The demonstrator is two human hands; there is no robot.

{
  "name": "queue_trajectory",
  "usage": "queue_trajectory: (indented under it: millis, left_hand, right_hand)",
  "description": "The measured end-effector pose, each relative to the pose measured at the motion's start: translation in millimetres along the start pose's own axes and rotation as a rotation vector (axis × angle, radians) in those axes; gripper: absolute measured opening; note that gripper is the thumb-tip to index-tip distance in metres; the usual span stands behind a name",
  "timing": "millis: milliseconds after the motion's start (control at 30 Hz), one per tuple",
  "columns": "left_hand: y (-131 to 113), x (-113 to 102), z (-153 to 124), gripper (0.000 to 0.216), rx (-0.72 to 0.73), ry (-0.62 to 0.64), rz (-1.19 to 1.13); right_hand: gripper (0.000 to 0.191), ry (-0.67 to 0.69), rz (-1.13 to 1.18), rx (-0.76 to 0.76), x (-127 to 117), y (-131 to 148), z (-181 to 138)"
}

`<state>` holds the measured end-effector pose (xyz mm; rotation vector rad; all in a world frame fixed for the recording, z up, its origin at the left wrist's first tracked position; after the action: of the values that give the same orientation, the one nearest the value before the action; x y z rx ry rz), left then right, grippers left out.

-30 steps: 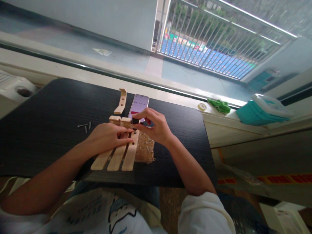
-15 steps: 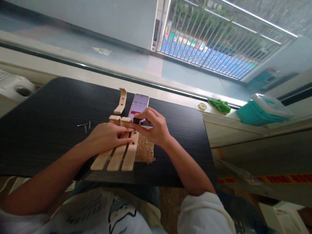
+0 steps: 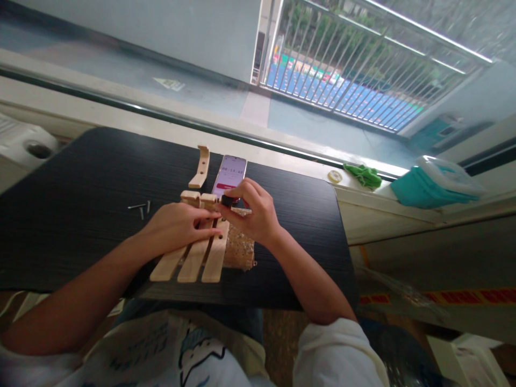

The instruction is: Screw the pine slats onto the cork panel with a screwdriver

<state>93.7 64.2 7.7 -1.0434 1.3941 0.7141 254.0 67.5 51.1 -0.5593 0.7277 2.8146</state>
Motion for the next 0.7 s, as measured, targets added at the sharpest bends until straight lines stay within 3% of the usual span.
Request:
queue_trajectory:
  millis: [233, 467, 700]
  left_hand:
    - [0.6, 0.4, -0.2, 0.048, 0.005, -0.001, 0.001]
    - [0.2, 0.9, -0.2, 0.048, -0.001, -0.003, -0.003]
    - [0.2, 0.9, 0.2, 0.047, 0.007, 0.016, -0.001]
  right_hand:
    - [0.021, 0.019, -0.020, 0.040, 1.3, -0.1, -0.3]
    - [0.020, 0.018, 0.060, -0.037, -1.0, -2.9, 1.9]
    - [0.026, 0.237, 0.142, -0.015, -5.9, -5.3, 6.1]
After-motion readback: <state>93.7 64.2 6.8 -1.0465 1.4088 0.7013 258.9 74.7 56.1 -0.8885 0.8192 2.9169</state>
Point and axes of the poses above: each hand's wrist, its own z-axis towards the middle knuckle, its own x-axis out of the palm, y = z × x, the point moved 4 cm from there along z, towards the middle knuckle, and after that the axes turned 3 degrees about z, right-handed, at the moved point
